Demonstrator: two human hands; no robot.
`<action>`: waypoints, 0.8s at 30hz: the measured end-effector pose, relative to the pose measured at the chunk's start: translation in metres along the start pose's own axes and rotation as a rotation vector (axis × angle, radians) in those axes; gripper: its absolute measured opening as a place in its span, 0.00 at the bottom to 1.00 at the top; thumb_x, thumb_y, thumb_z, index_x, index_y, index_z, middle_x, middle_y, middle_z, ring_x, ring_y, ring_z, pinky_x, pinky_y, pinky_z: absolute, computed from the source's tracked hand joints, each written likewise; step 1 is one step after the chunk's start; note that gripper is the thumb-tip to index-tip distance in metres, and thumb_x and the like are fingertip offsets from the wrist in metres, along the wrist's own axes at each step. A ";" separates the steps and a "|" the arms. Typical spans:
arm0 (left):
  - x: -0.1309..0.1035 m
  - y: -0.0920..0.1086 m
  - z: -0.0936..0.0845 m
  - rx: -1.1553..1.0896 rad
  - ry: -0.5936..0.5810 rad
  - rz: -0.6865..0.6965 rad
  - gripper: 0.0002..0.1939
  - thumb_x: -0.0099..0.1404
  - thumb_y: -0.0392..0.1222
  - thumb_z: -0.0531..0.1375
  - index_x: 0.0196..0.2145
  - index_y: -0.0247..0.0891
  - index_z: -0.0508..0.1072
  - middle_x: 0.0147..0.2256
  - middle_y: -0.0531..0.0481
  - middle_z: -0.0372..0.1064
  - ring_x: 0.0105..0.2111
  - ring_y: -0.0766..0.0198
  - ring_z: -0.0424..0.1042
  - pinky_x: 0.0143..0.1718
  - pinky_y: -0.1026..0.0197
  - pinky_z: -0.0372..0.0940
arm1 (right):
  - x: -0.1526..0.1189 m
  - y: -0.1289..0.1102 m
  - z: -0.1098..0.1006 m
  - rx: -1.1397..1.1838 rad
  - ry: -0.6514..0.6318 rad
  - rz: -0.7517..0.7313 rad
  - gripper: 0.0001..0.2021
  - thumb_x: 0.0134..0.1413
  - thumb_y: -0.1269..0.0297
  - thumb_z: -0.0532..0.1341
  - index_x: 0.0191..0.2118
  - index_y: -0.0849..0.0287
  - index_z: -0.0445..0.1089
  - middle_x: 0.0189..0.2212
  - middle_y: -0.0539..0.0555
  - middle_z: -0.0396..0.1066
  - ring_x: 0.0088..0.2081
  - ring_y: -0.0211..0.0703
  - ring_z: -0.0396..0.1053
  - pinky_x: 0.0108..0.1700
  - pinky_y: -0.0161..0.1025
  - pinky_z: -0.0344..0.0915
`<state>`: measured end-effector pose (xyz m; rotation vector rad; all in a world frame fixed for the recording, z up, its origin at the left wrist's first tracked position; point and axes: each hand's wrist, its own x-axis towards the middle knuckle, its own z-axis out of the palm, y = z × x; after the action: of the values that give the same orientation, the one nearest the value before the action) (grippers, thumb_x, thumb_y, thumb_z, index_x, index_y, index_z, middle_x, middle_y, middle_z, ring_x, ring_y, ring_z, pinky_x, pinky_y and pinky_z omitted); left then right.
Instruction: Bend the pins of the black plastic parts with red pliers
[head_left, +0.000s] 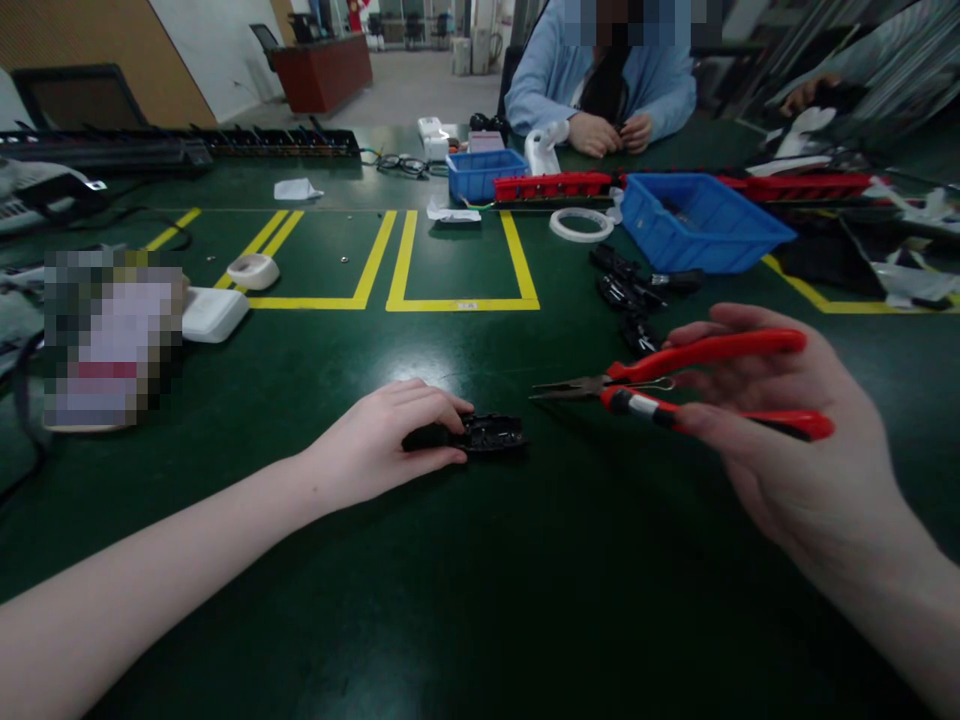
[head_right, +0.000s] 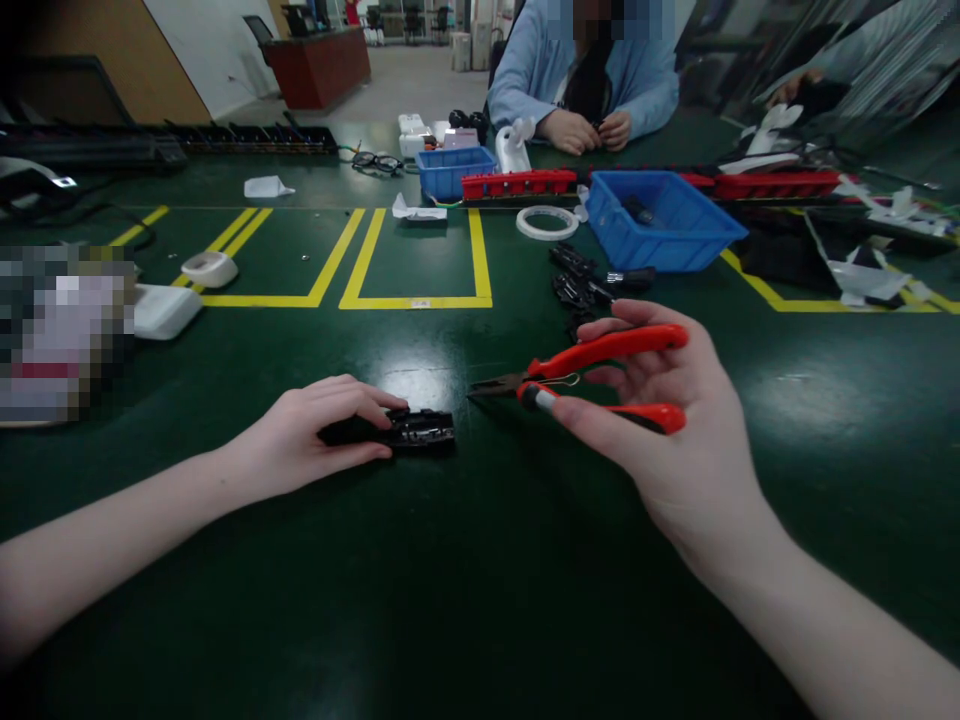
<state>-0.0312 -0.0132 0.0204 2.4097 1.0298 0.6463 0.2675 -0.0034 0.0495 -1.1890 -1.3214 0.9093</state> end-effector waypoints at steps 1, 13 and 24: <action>0.000 0.000 0.000 0.001 -0.005 -0.009 0.07 0.66 0.39 0.63 0.42 0.38 0.71 0.49 0.47 0.73 0.48 0.59 0.72 0.50 0.52 0.68 | -0.003 0.000 0.000 -0.032 -0.020 -0.030 0.33 0.34 0.67 0.74 0.50 0.48 0.66 0.49 0.52 0.71 0.55 0.53 0.69 0.61 0.53 0.65; 0.000 0.005 -0.001 0.095 -0.073 -0.044 0.21 0.68 0.41 0.59 0.57 0.37 0.64 0.49 0.44 0.68 0.47 0.57 0.69 0.48 0.53 0.67 | -0.015 0.005 0.001 -0.284 -0.362 -0.507 0.48 0.39 0.66 0.75 0.63 0.39 0.51 0.55 0.52 0.63 0.54 0.53 0.68 0.56 0.52 0.72; -0.002 0.005 0.000 0.246 -0.122 0.006 0.25 0.70 0.44 0.54 0.61 0.32 0.62 0.47 0.41 0.65 0.44 0.56 0.67 0.46 0.53 0.66 | -0.015 0.006 -0.004 -0.313 -0.382 -0.423 0.40 0.41 0.61 0.75 0.60 0.40 0.59 0.57 0.50 0.67 0.56 0.54 0.68 0.60 0.54 0.68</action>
<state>-0.0294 -0.0181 0.0226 2.6252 1.1069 0.3876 0.2709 -0.0172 0.0413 -0.9313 -1.9922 0.6511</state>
